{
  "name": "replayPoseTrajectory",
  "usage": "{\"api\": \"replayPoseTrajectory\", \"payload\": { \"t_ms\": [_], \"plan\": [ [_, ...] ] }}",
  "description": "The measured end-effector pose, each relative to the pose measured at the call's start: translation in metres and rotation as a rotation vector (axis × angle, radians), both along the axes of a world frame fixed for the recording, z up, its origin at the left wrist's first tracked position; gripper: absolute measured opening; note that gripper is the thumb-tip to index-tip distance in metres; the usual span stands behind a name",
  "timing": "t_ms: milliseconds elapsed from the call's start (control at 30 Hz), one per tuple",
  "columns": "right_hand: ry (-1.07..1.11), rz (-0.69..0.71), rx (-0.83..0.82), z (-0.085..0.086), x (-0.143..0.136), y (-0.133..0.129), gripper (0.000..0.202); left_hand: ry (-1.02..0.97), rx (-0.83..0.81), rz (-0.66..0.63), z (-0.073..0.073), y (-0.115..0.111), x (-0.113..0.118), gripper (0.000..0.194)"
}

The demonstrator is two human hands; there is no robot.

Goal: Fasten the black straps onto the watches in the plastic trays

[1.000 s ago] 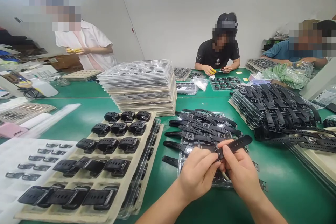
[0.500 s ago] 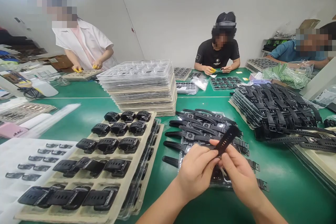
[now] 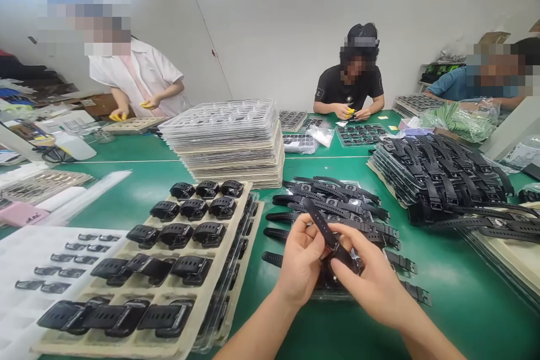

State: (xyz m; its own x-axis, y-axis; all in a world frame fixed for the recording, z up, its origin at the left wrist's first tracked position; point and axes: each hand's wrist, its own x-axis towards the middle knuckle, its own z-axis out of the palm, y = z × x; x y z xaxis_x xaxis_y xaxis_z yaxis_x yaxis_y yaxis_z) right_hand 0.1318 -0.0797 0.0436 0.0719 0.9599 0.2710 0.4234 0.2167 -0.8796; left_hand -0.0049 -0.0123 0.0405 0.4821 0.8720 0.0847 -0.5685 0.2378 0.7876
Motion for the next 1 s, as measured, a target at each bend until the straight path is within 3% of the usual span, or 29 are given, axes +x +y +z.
{"api": "replayPoseTrajectory", "payload": {
  "t_ms": [100, 200, 333, 467, 600, 700, 800, 900, 1000],
  "plan": [
    [-0.012, 0.091, -0.096, 0.005, -0.001, 0.002, 0.036, 0.115, 0.193, -0.122, -0.002, -0.005, -0.007, 0.038],
    [-0.045, 0.104, -0.028, 0.002, -0.001, 0.007, 0.021, 0.266, 0.42, -0.09, -0.001, -0.007, -0.013, 0.049],
    [0.06, 0.003, 0.107, -0.011, 0.005, 0.015, 0.02, 0.379, 0.528, -0.009, 0.004, 0.003, -0.018, 0.055],
    [0.273, -0.147, 0.073, -0.027, 0.019, 0.016, 0.026, 0.554, 0.647, 0.052, 0.013, 0.01, -0.013, 0.049],
    [0.332, -0.048, -0.077, -0.045, 0.043, 0.016, 0.036, 0.614, 0.629, 0.084, 0.016, 0.008, 0.0, 0.029],
    [0.288, 0.028, -0.066, -0.059, 0.057, 0.018, 0.036, 0.604, 0.555, 0.083, 0.015, 0.007, 0.004, 0.028],
    [0.227, -0.084, 0.051, -0.069, 0.059, 0.019, 0.04, 0.614, 0.585, 0.084, 0.013, 0.008, 0.002, 0.03],
    [0.301, -0.234, 0.188, -0.073, 0.052, 0.017, 0.063, 0.628, 0.616, 0.06, 0.008, 0.008, -0.001, 0.034],
    [0.281, -0.222, 0.252, -0.071, 0.046, 0.012, 0.062, 0.653, 0.617, 0.046, -0.001, 0.007, -0.003, 0.04]
  ]
}}
